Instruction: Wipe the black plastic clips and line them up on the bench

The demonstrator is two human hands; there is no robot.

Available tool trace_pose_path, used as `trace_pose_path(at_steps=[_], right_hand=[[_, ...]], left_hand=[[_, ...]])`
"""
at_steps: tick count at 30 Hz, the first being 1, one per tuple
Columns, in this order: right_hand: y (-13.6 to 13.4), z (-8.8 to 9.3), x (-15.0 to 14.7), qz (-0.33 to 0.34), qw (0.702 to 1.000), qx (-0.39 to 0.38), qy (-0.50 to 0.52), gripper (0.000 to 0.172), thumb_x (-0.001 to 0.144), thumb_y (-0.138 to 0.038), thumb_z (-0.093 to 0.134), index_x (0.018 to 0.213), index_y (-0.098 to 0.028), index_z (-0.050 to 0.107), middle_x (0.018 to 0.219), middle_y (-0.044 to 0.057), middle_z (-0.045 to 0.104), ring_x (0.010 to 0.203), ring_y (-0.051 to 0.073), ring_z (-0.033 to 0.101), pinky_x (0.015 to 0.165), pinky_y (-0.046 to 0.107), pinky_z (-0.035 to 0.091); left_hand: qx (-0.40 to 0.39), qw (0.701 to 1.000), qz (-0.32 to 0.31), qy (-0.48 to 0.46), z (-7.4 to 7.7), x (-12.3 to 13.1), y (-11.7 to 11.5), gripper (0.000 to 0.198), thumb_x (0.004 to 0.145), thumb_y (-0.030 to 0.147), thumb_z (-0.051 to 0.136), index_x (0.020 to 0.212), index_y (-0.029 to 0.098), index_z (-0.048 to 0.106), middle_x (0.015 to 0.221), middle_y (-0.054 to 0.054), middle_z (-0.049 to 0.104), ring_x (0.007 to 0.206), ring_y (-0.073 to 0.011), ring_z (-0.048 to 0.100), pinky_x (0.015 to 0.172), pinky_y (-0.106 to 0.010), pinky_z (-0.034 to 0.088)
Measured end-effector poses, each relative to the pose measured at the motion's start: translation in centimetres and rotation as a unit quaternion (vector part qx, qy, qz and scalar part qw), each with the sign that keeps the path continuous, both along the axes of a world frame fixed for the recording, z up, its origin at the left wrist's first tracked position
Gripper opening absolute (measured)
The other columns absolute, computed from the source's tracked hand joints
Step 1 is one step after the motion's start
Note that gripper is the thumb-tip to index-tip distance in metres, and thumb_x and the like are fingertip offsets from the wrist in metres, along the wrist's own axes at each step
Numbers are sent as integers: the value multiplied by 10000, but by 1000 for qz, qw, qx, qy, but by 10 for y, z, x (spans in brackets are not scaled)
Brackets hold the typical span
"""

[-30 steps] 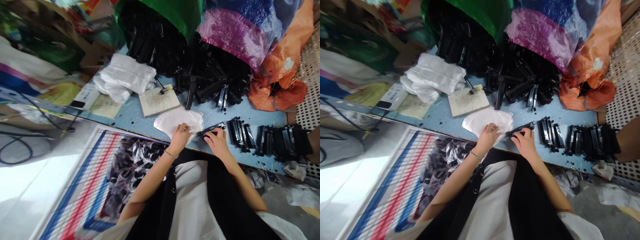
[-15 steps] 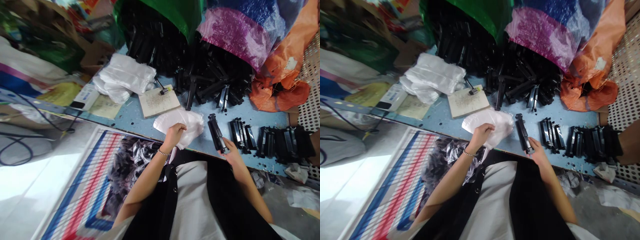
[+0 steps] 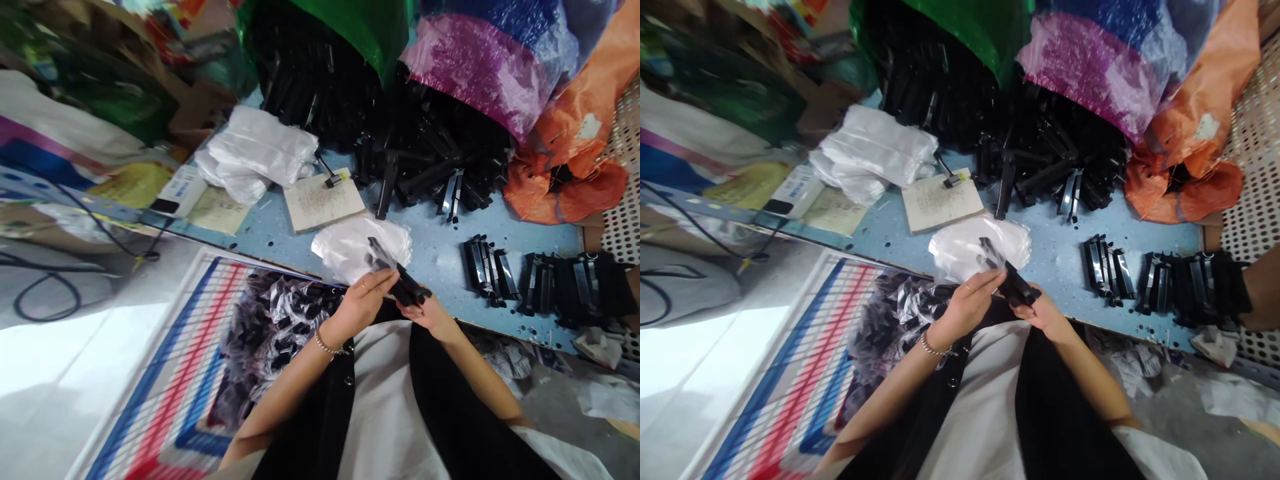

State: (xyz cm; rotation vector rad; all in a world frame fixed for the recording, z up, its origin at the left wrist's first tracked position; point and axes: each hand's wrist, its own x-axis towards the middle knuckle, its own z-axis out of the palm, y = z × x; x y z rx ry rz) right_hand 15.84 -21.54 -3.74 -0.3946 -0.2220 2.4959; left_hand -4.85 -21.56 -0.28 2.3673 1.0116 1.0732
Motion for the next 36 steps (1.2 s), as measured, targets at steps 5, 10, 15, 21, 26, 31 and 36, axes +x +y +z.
trace_pose_path(at_steps=[5,10,15,21,26,31,36], right_hand=[[-19,6,2,-40,996,-34,66,134,995,-265,520,942,-162,587,486,-135,390,302,11,53,275,82,121],[-23,2,0,8,999,-35,29,174,993,-291,511,906,-155,577,451,-139,381,287,4,12,264,90,75],[-12,6,-1,29,992,49,-115,323,975,-452,499,836,-167,558,448,-136,309,318,18,37,289,140,71],[-15,34,-21,-121,724,309,-605,184,904,-374,569,827,-207,562,694,-3,574,627,144,533,593,246,435],[-28,64,-11,24,708,458,-538,247,967,-330,487,1132,-203,621,942,51,682,792,174,618,740,301,501],[-9,63,64,-77,462,428,-773,403,981,-386,497,1312,-179,597,1154,153,645,939,244,605,816,375,497],[10,35,116,-42,170,377,-909,435,936,-207,488,1323,-39,592,1234,284,577,1059,374,506,832,502,410]], left_hand=[[-11,994,96,-57,-7,-7,3,610,986,55,408,1545,299,380,1340,-116,602,1233,-179,616,1055,-324,538],[41,988,145,-41,-9,-7,9,651,980,73,457,1577,282,305,1348,-142,584,1253,-203,605,1034,-325,556],[77,996,36,8,4,-3,-11,676,970,51,412,1586,288,264,1297,-115,634,1153,-177,675,989,-286,579],[17,998,-47,33,6,16,-24,645,936,82,450,1560,162,304,1331,-169,609,1207,-233,639,1004,-381,582],[-61,996,-33,49,38,-18,-37,424,938,268,608,1359,238,575,1184,-104,688,1085,-229,682,995,-393,576],[-340,920,-35,192,44,-123,-65,293,917,418,581,1159,326,719,1172,-33,729,1078,-229,692,969,-333,542],[-576,723,32,379,-55,-161,-82,214,680,369,636,633,165,680,604,-45,677,698,-263,692,711,-341,532]])
